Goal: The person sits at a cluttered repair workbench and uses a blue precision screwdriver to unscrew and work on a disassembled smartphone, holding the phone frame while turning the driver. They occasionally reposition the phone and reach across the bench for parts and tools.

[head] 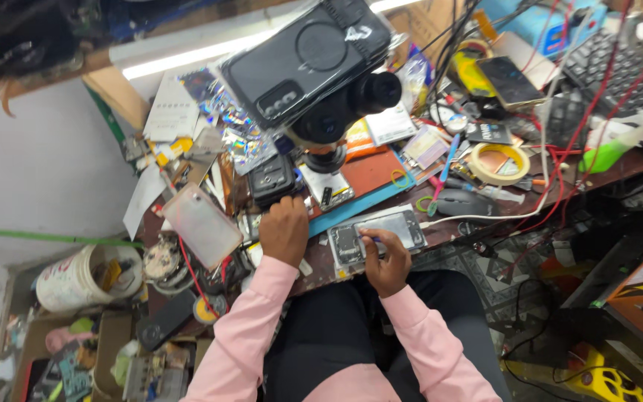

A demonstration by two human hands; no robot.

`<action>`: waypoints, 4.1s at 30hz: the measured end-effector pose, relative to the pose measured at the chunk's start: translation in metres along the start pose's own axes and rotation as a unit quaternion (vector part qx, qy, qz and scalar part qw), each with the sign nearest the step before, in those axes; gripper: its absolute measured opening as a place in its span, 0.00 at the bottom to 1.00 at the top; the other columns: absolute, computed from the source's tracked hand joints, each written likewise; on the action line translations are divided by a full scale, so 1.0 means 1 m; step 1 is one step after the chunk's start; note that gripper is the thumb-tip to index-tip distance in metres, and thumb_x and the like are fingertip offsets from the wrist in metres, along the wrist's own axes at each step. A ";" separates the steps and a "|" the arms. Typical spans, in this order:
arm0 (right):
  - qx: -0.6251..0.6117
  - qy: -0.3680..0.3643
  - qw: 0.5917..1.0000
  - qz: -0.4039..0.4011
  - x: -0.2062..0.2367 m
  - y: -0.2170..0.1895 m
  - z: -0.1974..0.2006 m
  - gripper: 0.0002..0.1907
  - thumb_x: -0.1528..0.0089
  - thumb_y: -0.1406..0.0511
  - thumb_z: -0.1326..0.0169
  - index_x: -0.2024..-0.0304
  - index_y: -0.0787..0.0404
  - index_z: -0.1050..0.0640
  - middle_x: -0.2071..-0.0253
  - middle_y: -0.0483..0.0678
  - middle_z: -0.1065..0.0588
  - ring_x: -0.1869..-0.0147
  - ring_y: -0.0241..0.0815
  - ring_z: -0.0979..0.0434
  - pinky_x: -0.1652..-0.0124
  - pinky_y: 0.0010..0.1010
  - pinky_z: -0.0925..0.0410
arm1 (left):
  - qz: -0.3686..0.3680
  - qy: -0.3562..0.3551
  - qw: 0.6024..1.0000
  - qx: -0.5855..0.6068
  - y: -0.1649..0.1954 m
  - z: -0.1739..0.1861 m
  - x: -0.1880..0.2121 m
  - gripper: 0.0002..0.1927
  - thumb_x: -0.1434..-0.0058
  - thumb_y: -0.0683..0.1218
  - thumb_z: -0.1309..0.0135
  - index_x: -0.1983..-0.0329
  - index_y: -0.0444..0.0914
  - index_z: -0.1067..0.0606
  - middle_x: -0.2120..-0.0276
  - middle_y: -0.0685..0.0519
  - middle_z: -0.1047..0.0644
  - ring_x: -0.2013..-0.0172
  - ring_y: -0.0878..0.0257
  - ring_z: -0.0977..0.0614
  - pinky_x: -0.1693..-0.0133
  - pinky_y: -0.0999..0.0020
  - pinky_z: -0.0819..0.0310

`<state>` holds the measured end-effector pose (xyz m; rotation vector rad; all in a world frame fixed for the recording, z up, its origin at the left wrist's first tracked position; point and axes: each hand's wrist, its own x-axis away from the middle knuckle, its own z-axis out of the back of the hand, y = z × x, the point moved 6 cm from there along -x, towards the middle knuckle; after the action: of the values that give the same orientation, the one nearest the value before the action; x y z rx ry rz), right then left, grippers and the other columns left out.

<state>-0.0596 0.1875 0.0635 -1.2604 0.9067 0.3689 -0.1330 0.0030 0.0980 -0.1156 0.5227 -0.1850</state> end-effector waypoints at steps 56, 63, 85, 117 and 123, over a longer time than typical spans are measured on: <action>-0.227 0.045 0.951 -0.204 0.049 0.070 0.032 0.37 0.17 0.72 0.43 0.24 0.40 0.53 0.55 0.56 0.24 0.59 0.50 0.22 0.53 0.39 0.25 | 0.215 -0.238 0.519 0.792 0.044 -0.046 0.110 0.11 0.27 0.48 0.44 0.51 0.35 0.24 0.67 0.58 0.20 0.73 0.74 0.23 0.72 0.78 0.31; -0.197 -0.018 0.968 -0.154 0.040 0.034 0.037 0.38 0.22 0.72 0.43 0.24 0.38 0.51 0.55 0.58 0.24 0.64 0.50 0.19 0.62 0.35 0.25 | 0.190 -0.205 0.478 0.833 0.043 -0.044 0.110 0.09 0.28 0.42 0.40 0.51 0.32 0.24 0.64 0.54 0.19 0.67 0.70 0.18 0.65 0.76 0.22; -0.174 -0.143 0.971 -0.077 0.019 -0.002 0.017 0.33 0.27 0.74 0.46 0.29 0.42 0.44 0.53 0.60 0.24 0.58 0.52 0.17 0.54 0.37 0.19 | 0.140 -0.173 0.613 0.758 0.039 -0.033 0.102 0.07 0.32 0.41 0.36 0.56 0.33 0.21 0.62 0.56 0.21 0.67 0.73 0.18 0.65 0.77 0.19; -0.164 -0.091 0.977 -0.099 0.028 0.016 0.032 0.35 0.24 0.72 0.46 0.26 0.40 0.50 0.52 0.62 0.23 0.63 0.56 0.19 0.61 0.39 0.25 | 0.028 -0.082 0.626 0.775 0.022 -0.016 0.092 0.06 0.30 0.33 0.34 0.54 0.31 0.20 0.59 0.50 0.17 0.63 0.68 0.15 0.61 0.78 0.19; -0.228 -0.037 0.965 -0.121 0.028 0.017 0.043 0.34 0.24 0.73 0.47 0.26 0.41 0.49 0.52 0.63 0.24 0.65 0.61 0.18 0.60 0.48 0.23 | 0.028 -0.097 0.594 0.798 0.021 -0.011 0.096 0.15 0.30 0.33 0.32 0.57 0.34 0.29 0.57 0.46 0.16 0.62 0.68 0.15 0.60 0.78 0.20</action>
<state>-0.0376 0.2263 0.0331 -1.7497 0.6095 0.4415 -0.0538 0.0031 0.0391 1.6634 -0.0259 -0.5184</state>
